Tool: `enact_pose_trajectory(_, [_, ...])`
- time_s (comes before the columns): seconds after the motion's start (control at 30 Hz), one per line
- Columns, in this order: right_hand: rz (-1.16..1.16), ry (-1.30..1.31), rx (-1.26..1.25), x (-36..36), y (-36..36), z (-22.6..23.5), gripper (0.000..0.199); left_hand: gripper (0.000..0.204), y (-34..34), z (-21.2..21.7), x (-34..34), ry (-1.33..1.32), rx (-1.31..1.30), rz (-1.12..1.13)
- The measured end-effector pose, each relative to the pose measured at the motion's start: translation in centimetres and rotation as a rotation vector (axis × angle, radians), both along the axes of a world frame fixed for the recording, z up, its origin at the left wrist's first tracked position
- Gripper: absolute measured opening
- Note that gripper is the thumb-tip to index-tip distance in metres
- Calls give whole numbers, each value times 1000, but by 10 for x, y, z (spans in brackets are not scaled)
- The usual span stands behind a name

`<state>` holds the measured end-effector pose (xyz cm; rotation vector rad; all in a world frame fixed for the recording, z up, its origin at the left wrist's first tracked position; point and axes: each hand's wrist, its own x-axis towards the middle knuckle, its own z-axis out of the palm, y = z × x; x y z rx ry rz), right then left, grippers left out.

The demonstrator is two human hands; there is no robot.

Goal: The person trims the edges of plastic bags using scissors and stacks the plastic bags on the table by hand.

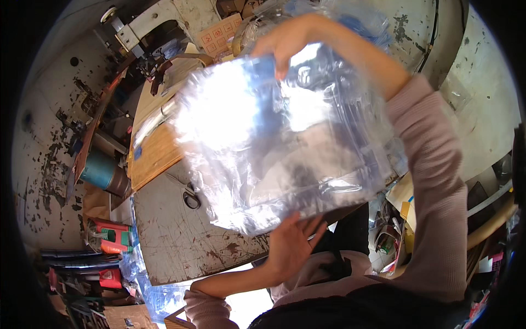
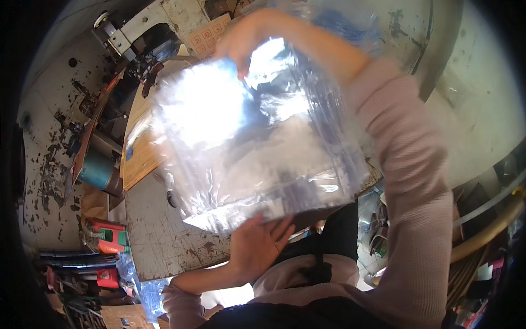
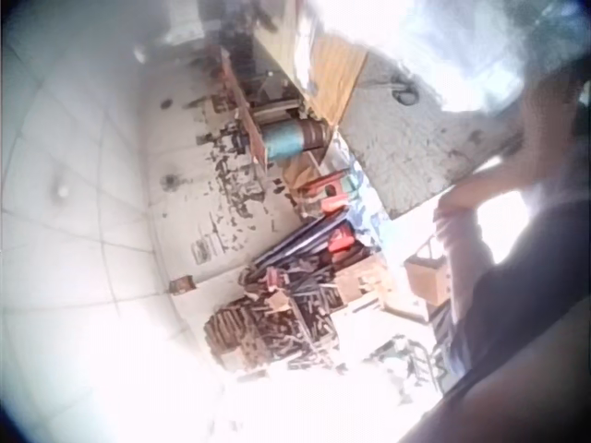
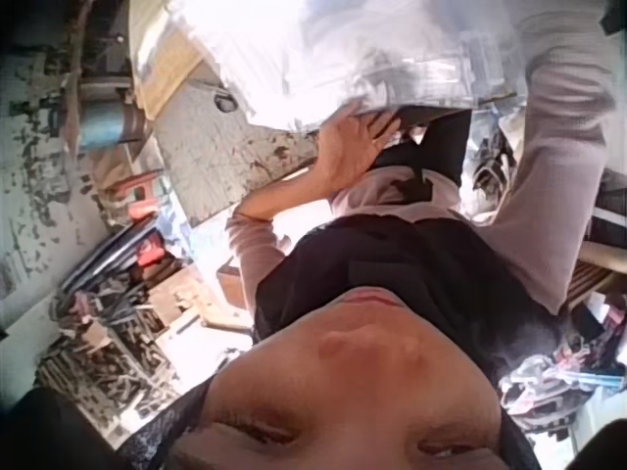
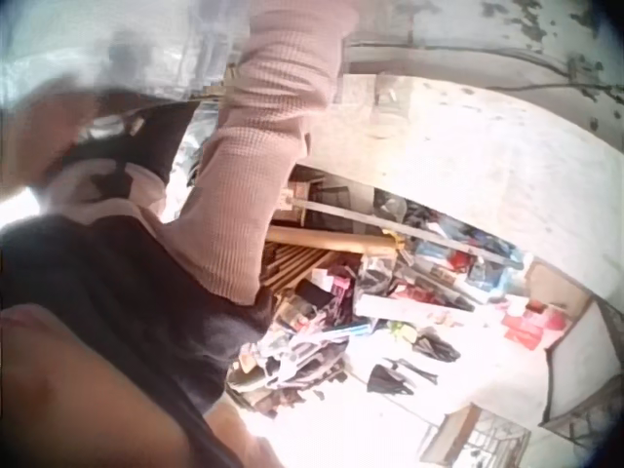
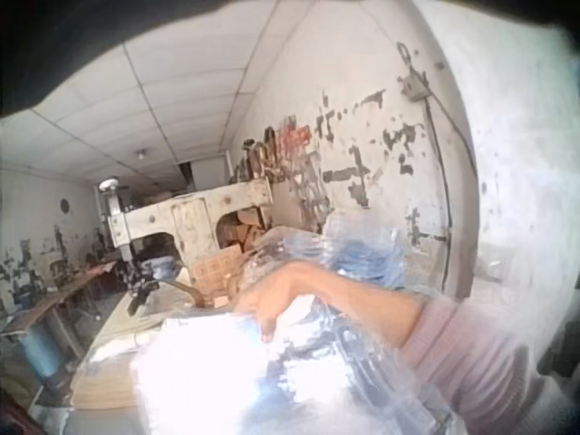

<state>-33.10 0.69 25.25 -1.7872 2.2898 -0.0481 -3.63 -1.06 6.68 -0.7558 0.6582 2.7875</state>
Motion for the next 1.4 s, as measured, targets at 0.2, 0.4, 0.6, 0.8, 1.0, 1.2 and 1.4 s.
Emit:
enact_pose_trajectory(0.2, [-155, 144, 271, -28, -18, -143, 51, 44, -16, -20, 2, 101, -4, -258])
enact_pose_trajectory(0.4, [-324, 143, -479, 26, 60, -135, 28, 39, -110, 30, -2, 699, -1086, -855])
enact_pose_trajectory(0.6, [-577, 57, -21, 73, 135, -170, 55, 54, -203, -33, -37, -62, -1599, -74])
enact_pose_trajectory(0.8, [-639, 284, -200, 75, 144, -207, 66, 62, -185, -34, -63, 11, -1152, -143])
enact_pose_trajectory(1.0, [-1053, -354, -296, 54, 157, -181, 82, 60, -158, -4, -82, -6, -887, -132])
enact_pose_trajectory(1.2, [-1244, -833, -578, 41, 163, -195, 75, 62, -137, -19, -85, 133, -1021, -8])
enact_pose_trajectory(1.4, [-1092, -893, -781, 67, 168, -161, 74, 57, -117, 6, -50, 265, -1089, 291])
